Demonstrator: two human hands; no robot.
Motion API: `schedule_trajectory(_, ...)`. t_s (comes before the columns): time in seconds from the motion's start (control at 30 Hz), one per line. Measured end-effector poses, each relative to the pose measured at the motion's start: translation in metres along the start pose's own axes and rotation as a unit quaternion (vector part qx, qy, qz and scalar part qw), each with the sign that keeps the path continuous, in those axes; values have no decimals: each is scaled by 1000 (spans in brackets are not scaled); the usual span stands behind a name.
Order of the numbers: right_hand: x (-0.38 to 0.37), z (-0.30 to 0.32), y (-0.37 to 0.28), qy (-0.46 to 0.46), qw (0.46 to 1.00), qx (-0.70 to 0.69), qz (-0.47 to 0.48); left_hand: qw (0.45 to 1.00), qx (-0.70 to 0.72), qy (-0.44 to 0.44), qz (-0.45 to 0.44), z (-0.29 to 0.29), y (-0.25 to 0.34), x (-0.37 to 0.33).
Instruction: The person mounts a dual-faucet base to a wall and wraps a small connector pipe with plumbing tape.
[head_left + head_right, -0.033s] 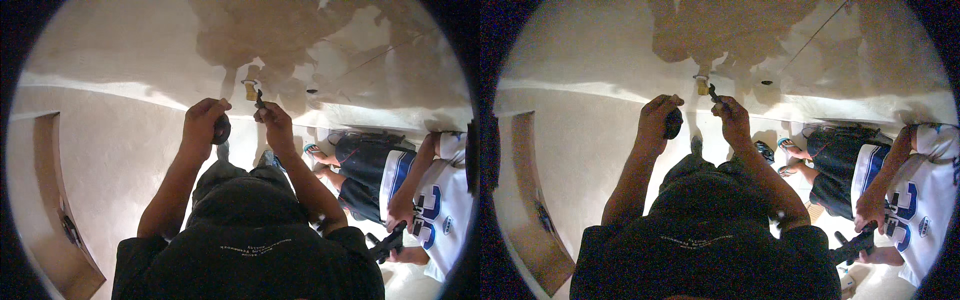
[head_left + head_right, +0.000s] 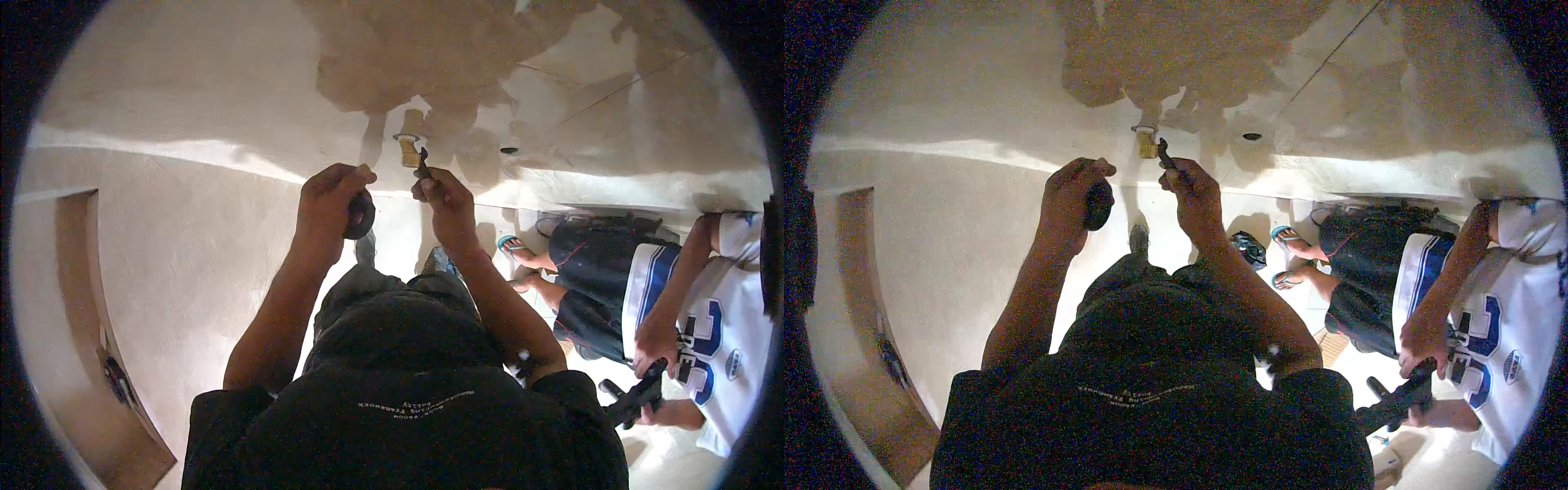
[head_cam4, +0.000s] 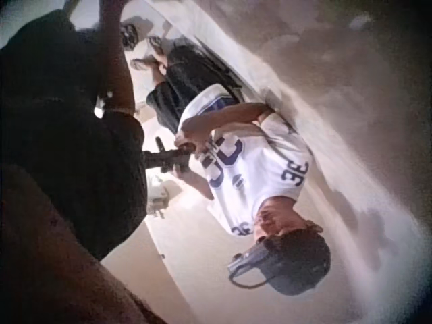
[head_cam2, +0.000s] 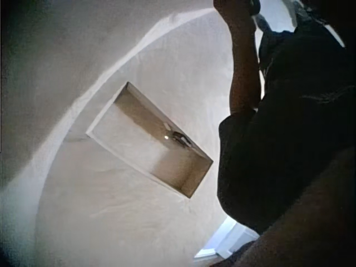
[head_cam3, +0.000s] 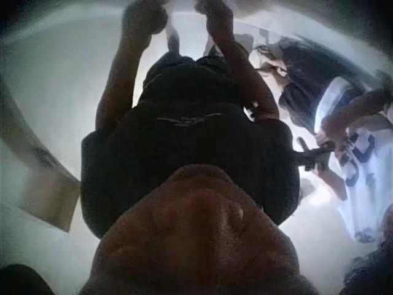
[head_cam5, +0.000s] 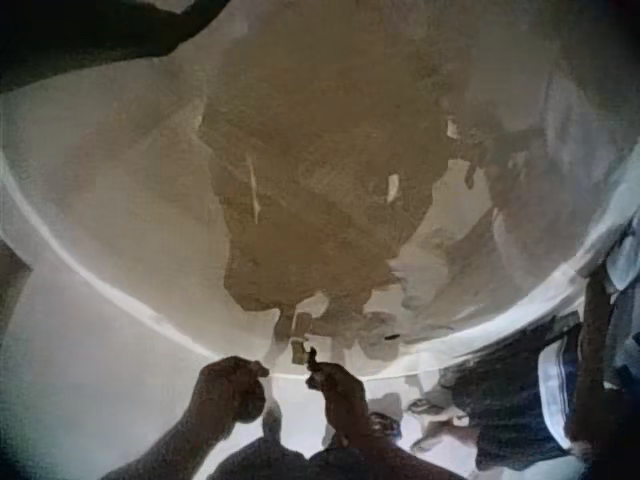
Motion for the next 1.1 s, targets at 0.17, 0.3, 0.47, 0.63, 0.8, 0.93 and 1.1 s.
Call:
schedule_trajectory(0.17, 2, -37, 15, 13, 999, -38, -4, 996, -89, -12, -26, 14, 9, -9)
schedule_trajectory(0.3, 5, -73, 27, 34, 980, -197, -12, 981, -171, -50, -81, 24, 32, -18)
schedule_trajectory(0.47, 1, -118, 17, 62, 956, -288, 8, 946, -280, -116, -119, 42, 68, -25)
schedule_trajectory(0.63, -3, -135, 7, 106, 931, -350, 15, 913, -305, -218, -163, 35, 102, -17)
schedule_trajectory(0.8, -4, -146, 6, 142, 910, -387, 42, 919, -279, -250, -124, 42, 96, -17)
schedule_trajectory(0.93, -9, -130, 22, 138, 927, -346, 41, 907, -290, -277, -129, 45, 96, -18)
schedule_trajectory(1.1, -11, -128, 8, 65, 913, -393, 90, 908, -293, -275, -120, 40, 99, -16)
Point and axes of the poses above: each hand's wrist, its own x-axis away from the middle knuckle, its own z-axis out of the back of the hand, y = z × x, the point moved 9 cm from there along -x, towards the middle knuckle, and after that the axes turned 2 degrees about z, right-handed, at the moved point
